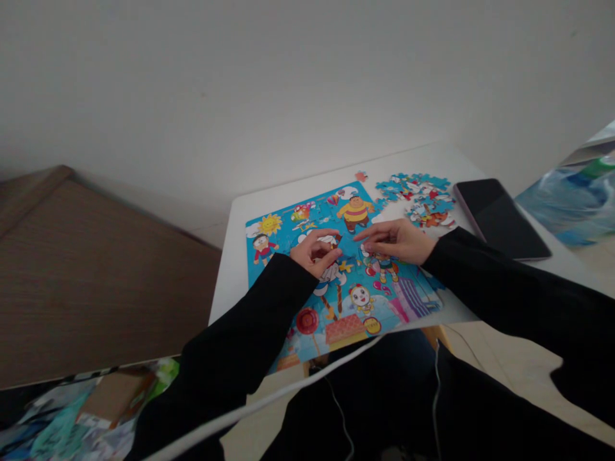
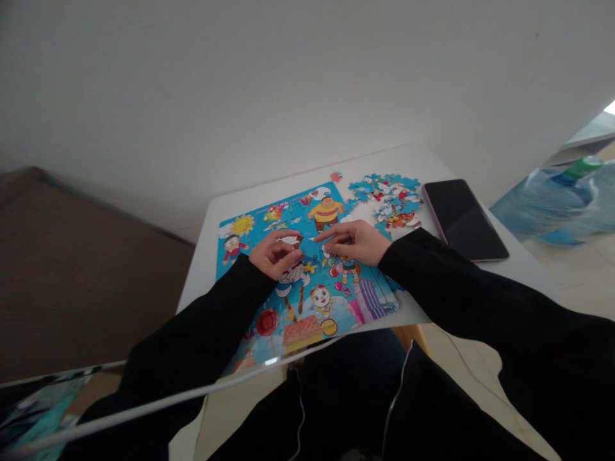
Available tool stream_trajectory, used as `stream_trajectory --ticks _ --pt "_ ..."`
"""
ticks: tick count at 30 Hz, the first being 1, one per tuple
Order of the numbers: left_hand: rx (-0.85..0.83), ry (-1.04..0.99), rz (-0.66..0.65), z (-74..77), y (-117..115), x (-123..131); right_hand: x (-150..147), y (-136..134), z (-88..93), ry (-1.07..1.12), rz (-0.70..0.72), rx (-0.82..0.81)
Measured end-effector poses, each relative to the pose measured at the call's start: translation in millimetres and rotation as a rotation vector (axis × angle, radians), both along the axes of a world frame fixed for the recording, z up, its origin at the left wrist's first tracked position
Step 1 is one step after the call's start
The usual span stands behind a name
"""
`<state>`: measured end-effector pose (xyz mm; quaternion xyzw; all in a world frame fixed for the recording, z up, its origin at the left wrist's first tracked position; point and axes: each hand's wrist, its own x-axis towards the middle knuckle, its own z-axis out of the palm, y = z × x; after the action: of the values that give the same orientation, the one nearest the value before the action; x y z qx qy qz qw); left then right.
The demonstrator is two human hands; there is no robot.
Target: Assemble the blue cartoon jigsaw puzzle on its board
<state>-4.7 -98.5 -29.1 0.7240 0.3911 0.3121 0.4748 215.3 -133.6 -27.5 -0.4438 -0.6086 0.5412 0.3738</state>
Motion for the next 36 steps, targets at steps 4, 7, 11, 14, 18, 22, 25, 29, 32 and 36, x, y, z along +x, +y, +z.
stream_trajectory --ticks 4,7,11,14,18,22,25,29,32,36 --pt "-0.035 -0.066 0.002 0.5 -1.3 2.1 -0.3 0.2 -0.3 0.003 0.014 0.003" --pt "-0.051 -0.11 -0.016 1.6 -2.5 3.0 -1.1 0.4 -0.4 0.007 0.02 -0.008" --pt "-0.102 -0.174 -0.052 3.0 -3.4 3.1 -2.0 0.1 -0.1 0.013 0.013 -0.024" --pt "-0.137 -0.192 -0.057 4.2 -3.5 3.0 -2.2 0.0 0.2 0.028 -0.004 -0.039" --pt "-0.177 -0.202 -0.014 5.8 -2.9 2.8 -1.4 0.1 -0.5 0.037 0.002 -0.04" --pt "-0.168 -0.253 0.078 4.7 -0.3 1.7 -0.9 -0.1 -3.3 -0.021 0.058 -0.012" --pt "-0.116 -0.25 0.132 2.5 8.3 -0.8 -1.8 -0.4 -4.7 -0.084 0.087 0.016" --pt "-0.011 -0.088 0.061 7.0 36.0 -2.1 -3.2 -0.4 -3.9 -0.159 0.105 0.055" --pt "0.065 0.134 -0.11 16.1 62.7 5.3 -3.3 0.2 -3.7 -0.203 0.112 0.089" --pt "0.167 0.432 -0.198 21.2 87.5 25.1 -3.2 0.8 -5.3 -0.242 0.111 0.106"
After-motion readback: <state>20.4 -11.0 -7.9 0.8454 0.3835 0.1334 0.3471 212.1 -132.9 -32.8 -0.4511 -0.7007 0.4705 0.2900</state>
